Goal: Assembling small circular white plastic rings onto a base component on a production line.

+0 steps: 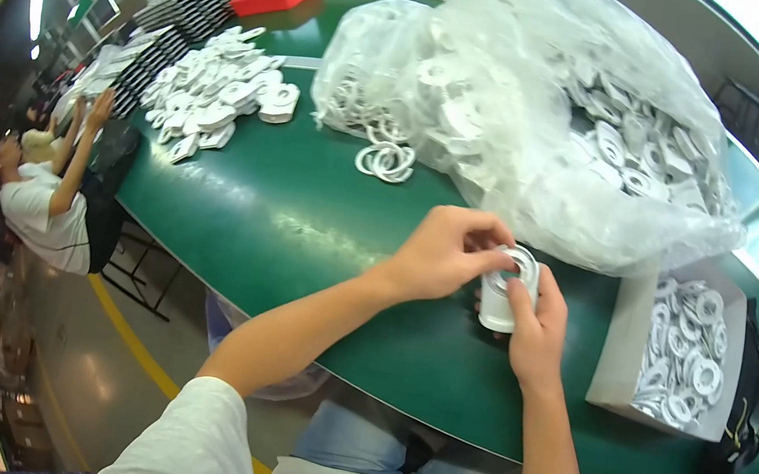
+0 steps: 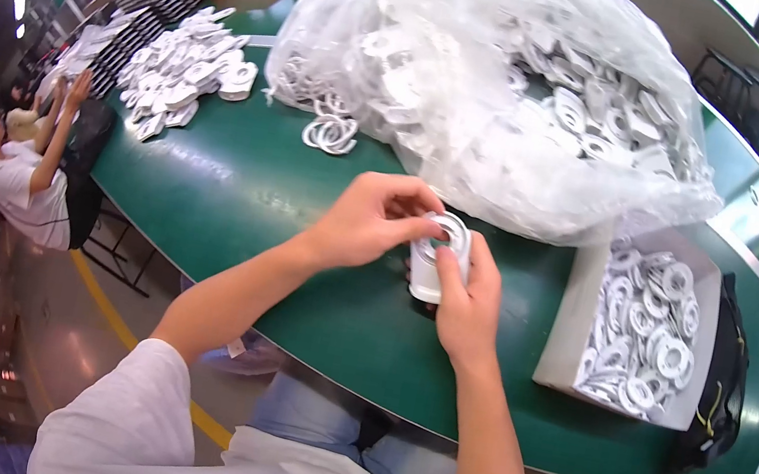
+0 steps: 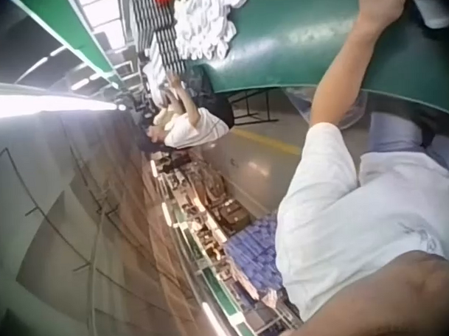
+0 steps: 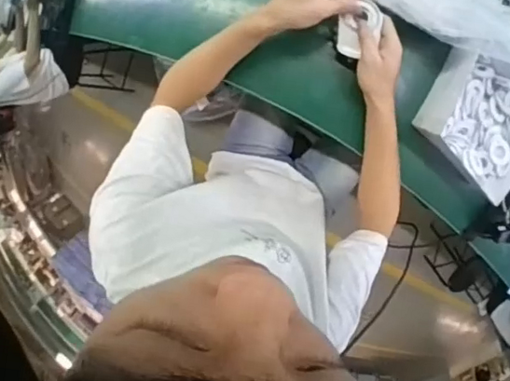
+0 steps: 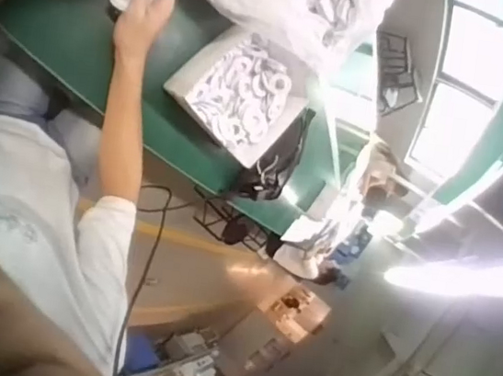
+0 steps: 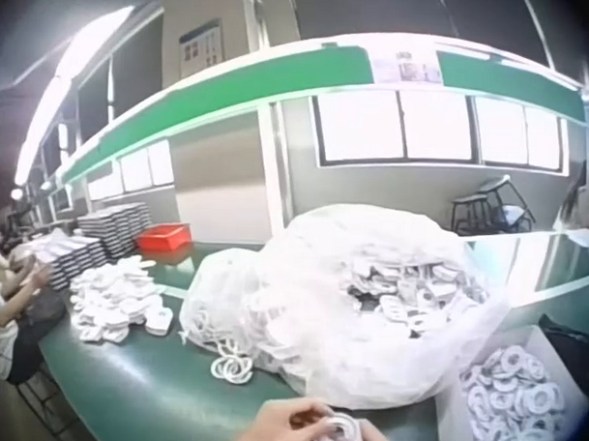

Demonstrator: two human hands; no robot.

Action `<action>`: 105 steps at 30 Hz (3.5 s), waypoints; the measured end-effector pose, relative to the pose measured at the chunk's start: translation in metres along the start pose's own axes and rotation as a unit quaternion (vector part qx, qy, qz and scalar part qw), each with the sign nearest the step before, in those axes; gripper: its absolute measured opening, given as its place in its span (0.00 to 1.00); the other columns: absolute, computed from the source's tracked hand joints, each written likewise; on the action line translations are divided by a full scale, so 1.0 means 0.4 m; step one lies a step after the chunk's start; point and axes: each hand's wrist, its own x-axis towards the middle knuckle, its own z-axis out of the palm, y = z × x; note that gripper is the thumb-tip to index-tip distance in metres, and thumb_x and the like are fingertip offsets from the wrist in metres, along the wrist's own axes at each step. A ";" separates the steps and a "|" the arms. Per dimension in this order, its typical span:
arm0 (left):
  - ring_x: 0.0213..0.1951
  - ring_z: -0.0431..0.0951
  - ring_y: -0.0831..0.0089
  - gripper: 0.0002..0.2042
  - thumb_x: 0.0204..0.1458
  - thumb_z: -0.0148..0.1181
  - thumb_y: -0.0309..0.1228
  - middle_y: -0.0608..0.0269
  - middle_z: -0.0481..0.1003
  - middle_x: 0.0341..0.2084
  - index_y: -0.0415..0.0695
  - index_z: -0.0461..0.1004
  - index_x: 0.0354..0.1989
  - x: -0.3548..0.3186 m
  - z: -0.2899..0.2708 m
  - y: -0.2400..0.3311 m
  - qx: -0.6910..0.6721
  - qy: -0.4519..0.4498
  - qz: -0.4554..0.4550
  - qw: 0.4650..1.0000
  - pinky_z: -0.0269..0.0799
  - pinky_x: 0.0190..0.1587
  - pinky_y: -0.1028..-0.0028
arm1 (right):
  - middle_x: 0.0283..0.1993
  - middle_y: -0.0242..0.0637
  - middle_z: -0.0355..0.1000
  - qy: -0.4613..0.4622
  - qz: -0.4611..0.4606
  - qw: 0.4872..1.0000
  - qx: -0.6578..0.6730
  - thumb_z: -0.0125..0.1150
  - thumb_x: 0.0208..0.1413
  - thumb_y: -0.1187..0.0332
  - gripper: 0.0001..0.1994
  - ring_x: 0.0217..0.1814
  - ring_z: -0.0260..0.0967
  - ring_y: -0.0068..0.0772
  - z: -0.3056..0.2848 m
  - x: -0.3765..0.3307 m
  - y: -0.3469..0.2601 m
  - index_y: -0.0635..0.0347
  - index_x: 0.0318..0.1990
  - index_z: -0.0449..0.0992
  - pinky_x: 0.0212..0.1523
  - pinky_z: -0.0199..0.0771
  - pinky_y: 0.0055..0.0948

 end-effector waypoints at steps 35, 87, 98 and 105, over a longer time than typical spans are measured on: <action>0.35 0.73 0.59 0.06 0.45 0.62 0.27 0.57 0.70 0.29 0.44 0.80 0.32 -0.036 -0.357 -0.031 0.566 0.123 -0.054 0.813 0.68 0.39 0.64 | 0.32 0.38 0.74 0.006 0.021 0.999 -0.030 0.46 0.62 0.69 0.08 0.27 0.72 0.22 0.002 -0.008 -0.027 0.62 0.45 0.68 0.23 0.67 0.17; 0.24 0.70 0.82 0.07 0.42 0.66 0.20 0.67 0.71 0.25 0.40 0.81 0.31 0.036 -0.004 0.013 0.095 -0.013 0.150 0.984 0.64 0.26 0.81 | 0.38 0.46 0.74 -0.060 0.115 0.989 0.073 0.42 0.64 0.63 0.15 0.32 0.76 0.33 -0.009 -0.004 -0.041 0.66 0.50 0.65 0.21 0.70 0.22; 0.28 0.72 0.82 0.08 0.47 0.63 0.23 0.66 0.72 0.28 0.40 0.79 0.37 0.039 -0.016 0.034 0.124 -0.030 0.131 0.983 0.67 0.29 0.82 | 0.40 0.48 0.74 -0.069 0.096 0.992 0.046 0.49 0.58 0.71 0.17 0.34 0.76 0.33 -0.014 -0.006 -0.041 0.67 0.54 0.63 0.22 0.70 0.20; 0.28 0.73 0.80 0.10 0.54 0.59 0.30 0.63 0.75 0.29 0.37 0.76 0.40 0.043 -0.024 -0.017 0.046 -0.023 0.107 0.993 0.68 0.30 0.80 | 0.42 0.48 0.73 -0.040 0.069 0.994 0.079 0.48 0.59 0.73 0.17 0.36 0.77 0.35 -0.008 -0.004 -0.034 0.68 0.55 0.61 0.22 0.69 0.20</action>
